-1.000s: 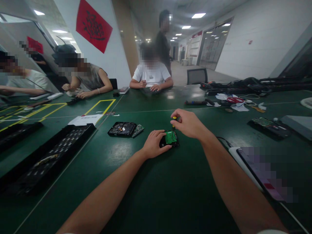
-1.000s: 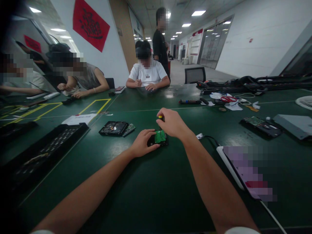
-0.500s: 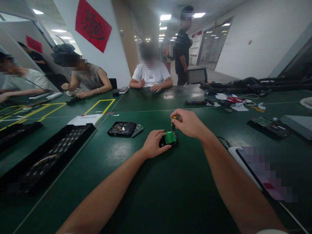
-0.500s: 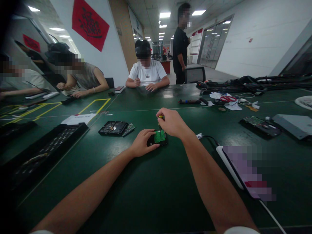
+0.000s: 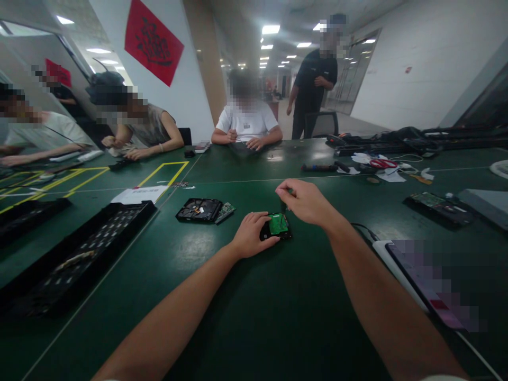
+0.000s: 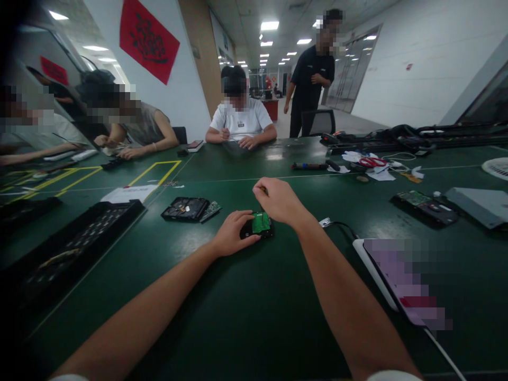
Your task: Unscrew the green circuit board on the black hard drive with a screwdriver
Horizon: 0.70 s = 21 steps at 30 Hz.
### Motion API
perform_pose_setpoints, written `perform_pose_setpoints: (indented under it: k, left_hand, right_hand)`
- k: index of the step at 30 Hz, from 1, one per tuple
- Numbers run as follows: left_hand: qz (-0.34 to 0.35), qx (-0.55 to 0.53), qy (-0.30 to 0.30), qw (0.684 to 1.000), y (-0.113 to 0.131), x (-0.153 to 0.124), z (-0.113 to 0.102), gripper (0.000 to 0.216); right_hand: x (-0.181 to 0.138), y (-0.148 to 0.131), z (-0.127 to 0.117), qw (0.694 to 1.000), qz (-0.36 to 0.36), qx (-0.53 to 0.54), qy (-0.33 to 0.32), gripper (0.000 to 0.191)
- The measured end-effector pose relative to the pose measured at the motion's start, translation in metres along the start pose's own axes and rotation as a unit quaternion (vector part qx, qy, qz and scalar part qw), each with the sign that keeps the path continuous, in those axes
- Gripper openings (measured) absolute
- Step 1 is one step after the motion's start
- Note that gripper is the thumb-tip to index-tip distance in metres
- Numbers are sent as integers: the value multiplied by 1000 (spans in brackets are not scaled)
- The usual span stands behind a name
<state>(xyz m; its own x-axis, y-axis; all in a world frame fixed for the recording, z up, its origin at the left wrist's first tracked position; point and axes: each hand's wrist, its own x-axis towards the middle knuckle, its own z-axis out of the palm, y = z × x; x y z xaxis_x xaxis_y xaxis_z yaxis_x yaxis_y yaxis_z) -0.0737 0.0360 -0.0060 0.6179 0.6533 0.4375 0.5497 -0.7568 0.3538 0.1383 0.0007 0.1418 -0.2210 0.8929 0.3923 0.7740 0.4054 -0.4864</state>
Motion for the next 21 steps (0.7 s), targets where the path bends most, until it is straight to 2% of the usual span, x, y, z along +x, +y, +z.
perform_pose_setpoints:
  k: [4,13,21]
  left_hand:
    - [0,4,-1,1000,1,0,-1,65]
    - [-3,4,-6,1000,2,0,-3,63]
    - [-5,5,-3,1000,2,0,-1,64]
  right_hand:
    - [0,-1,-1,1000,-23,-18,-4,20]
    - [-1,0,-2,1000,20,-10,9,14]
    - [-1,0,0,1000,6,4,3,16]
